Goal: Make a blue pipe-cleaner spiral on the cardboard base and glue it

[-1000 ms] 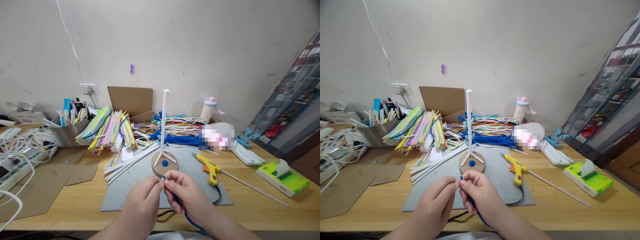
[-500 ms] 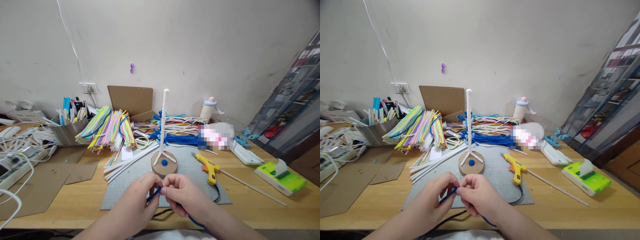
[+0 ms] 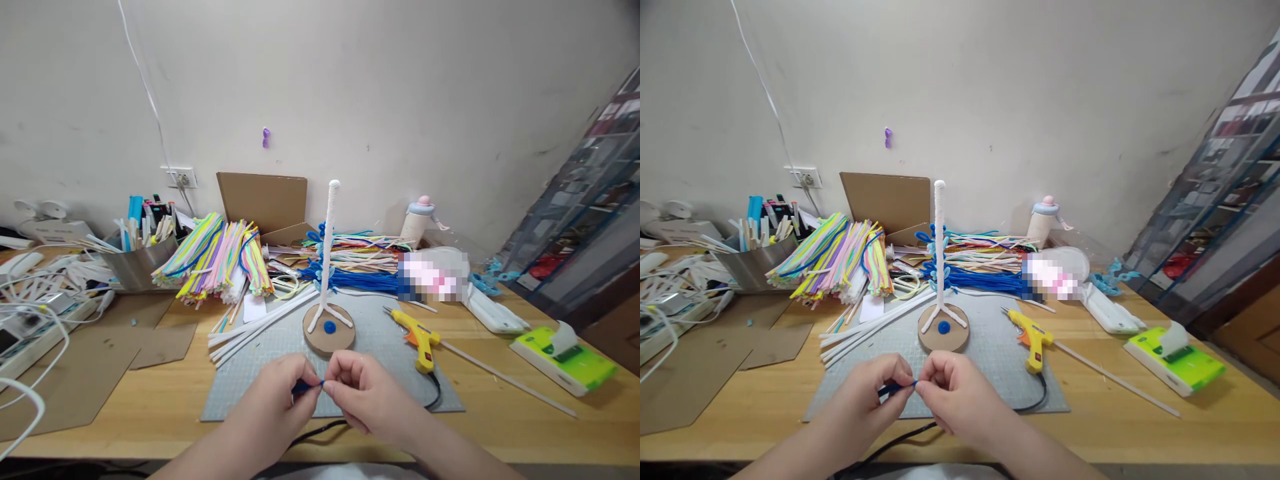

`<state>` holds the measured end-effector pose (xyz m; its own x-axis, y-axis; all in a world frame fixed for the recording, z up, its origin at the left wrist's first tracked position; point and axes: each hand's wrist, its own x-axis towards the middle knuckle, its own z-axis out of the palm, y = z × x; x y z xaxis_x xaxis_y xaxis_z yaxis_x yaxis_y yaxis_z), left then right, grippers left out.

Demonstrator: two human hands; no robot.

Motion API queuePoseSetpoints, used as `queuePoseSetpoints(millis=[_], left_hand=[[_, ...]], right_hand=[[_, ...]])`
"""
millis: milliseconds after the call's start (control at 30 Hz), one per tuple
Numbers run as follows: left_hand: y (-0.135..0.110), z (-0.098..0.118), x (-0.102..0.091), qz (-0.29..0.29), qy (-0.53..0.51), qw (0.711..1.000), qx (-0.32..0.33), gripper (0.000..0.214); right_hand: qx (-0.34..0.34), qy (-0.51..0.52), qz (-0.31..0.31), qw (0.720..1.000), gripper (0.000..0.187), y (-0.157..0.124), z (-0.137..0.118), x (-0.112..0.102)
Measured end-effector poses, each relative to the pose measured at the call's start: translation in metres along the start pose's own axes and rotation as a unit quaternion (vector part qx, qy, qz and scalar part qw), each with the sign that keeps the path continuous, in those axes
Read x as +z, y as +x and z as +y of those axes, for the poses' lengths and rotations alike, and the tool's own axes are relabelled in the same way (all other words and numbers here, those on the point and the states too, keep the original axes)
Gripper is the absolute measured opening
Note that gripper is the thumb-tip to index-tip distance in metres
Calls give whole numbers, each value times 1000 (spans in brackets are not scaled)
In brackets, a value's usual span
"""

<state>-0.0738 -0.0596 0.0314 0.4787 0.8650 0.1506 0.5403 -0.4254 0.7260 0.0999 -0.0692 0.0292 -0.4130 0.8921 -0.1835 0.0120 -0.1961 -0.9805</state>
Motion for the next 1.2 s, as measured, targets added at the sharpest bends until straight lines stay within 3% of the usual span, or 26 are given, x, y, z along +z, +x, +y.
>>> queuePoseSetpoints(millis=[100,233,367,467,600,767,833,867,967,1000,1033,1067,1133,1167,1200], left_hand=[[-2,-4,3,-9,16,1000,10,9],[-6,-6,3,-16,85,993,84,9],[-10,-10,4,-3,229,960,160,17],[-12,-11,4,-9,282,939,197,18],[-13,-8,2,-24,267,943,198,17],[-11,-6,0,-32,262,941,214,15],[-11,-7,2,-19,281,932,228,15],[-12,-7,3,-10,286,929,233,16],[-11,-5,6,7,261,943,209,16],[-10,-3,6,0,234,957,170,14],[-8,-1,6,-19,192,975,113,12],[-6,1,5,-50,136,989,41,11],[0,2,4,-145,7,983,-115,8],[3,2,3,-185,-46,966,-176,8],[6,2,3,-207,-78,952,-214,7]], right_hand=[[28,-6,-26,999,23,0,5,-1],[82,56,-66,993,35,2,14,-4],[121,137,-107,977,36,3,21,-7],[157,222,-162,949,26,5,23,-11],[239,323,-201,894,6,7,22,-18],[307,349,-216,859,6,10,18,-20],[323,335,-200,862,6,10,17,-16],[316,312,-182,877,5,10,17,-13],[208,144,-90,963,4,5,17,-3],[138,44,-57,988,5,2,17,-1],[50,-73,-37,995,7,-2,18,0],[-46,-195,-33,979,9,-6,18,0],[-209,-396,-64,892,7,-12,17,-2],[-254,-451,-81,852,5,-15,17,-3],[-263,-471,-83,838,5,-16,17,-4]])
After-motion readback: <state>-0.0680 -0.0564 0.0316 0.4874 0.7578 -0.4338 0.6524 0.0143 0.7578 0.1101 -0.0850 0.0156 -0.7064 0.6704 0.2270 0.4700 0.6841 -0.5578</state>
